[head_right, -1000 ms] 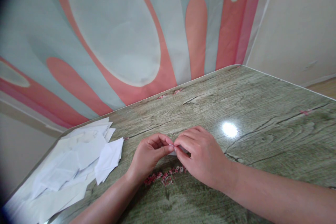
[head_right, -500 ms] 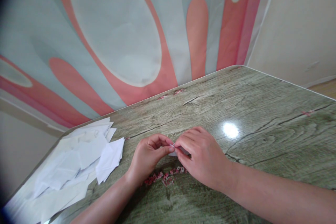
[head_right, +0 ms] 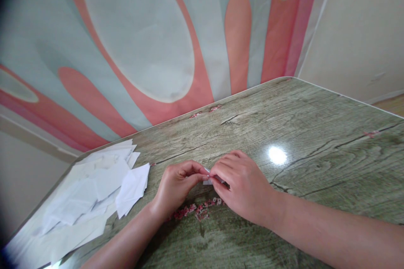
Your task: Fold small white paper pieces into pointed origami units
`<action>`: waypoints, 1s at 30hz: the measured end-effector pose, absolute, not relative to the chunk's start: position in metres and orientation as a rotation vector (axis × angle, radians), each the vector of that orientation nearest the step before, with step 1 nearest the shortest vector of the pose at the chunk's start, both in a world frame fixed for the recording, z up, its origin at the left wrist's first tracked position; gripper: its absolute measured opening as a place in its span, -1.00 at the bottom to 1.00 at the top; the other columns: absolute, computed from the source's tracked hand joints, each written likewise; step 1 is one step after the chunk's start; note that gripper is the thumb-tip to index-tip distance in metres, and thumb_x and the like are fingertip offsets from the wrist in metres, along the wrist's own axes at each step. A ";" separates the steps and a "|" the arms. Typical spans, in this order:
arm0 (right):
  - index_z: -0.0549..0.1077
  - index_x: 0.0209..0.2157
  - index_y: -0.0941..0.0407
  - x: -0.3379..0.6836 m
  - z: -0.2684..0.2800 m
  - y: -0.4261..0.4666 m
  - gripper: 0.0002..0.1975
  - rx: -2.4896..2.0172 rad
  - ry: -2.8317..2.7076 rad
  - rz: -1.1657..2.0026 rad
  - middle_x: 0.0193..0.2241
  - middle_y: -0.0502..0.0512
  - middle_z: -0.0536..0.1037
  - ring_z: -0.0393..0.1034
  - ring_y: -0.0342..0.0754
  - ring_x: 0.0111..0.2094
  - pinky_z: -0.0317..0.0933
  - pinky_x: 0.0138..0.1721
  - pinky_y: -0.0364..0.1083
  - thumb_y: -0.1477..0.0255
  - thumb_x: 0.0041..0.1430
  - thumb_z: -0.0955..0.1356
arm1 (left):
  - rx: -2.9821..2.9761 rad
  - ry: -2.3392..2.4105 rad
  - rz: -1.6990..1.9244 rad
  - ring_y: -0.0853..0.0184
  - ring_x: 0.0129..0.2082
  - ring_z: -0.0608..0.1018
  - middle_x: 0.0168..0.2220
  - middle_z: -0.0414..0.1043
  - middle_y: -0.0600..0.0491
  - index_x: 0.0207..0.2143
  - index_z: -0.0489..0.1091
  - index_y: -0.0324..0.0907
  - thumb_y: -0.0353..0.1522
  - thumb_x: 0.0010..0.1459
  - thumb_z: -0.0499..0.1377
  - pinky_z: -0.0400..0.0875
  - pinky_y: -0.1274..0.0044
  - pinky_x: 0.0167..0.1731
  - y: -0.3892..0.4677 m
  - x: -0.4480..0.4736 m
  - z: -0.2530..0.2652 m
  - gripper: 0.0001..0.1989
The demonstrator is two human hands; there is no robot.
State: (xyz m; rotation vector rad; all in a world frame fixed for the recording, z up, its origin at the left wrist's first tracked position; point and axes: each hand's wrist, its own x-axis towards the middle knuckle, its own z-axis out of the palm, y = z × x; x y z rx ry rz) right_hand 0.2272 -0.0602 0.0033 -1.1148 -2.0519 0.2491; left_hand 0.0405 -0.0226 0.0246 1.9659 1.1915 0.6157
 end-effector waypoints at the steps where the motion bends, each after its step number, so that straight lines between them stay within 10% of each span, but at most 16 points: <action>1: 0.43 -0.40 0.12 0.227 0.003 -0.060 -0.92 -1.114 -2.054 0.251 -0.44 -0.01 0.51 0.36 -0.08 -0.34 0.14 -0.18 -0.01 0.55 0.15 0.33 | 2.009 1.176 0.620 0.42 -0.41 0.53 -0.45 0.54 0.14 -0.43 0.52 -0.15 -0.43 0.06 0.24 0.32 0.63 -0.34 -0.022 0.040 0.025 -0.95; 13: 0.40 -0.12 0.09 0.230 0.000 -0.055 -0.72 -1.189 -2.073 0.204 -0.15 0.10 0.51 0.33 0.05 -0.08 0.20 -0.08 0.08 0.54 0.09 0.37 | 2.089 1.226 0.676 0.39 -0.36 0.50 -0.41 0.50 0.16 -0.42 0.46 -0.15 -0.41 0.12 0.18 0.28 0.61 -0.28 -0.011 0.032 0.020 -0.93; 30: 0.46 -0.36 0.10 0.231 -0.003 -0.053 -0.97 -1.156 -2.075 0.226 -0.34 0.04 0.55 0.38 -0.01 -0.19 0.14 -0.09 0.05 0.50 0.14 0.36 | 2.017 1.265 0.682 0.40 -0.40 0.46 -0.44 0.46 0.15 -0.43 0.40 -0.18 -0.39 0.13 0.15 0.25 0.59 -0.32 -0.023 0.046 0.023 -0.91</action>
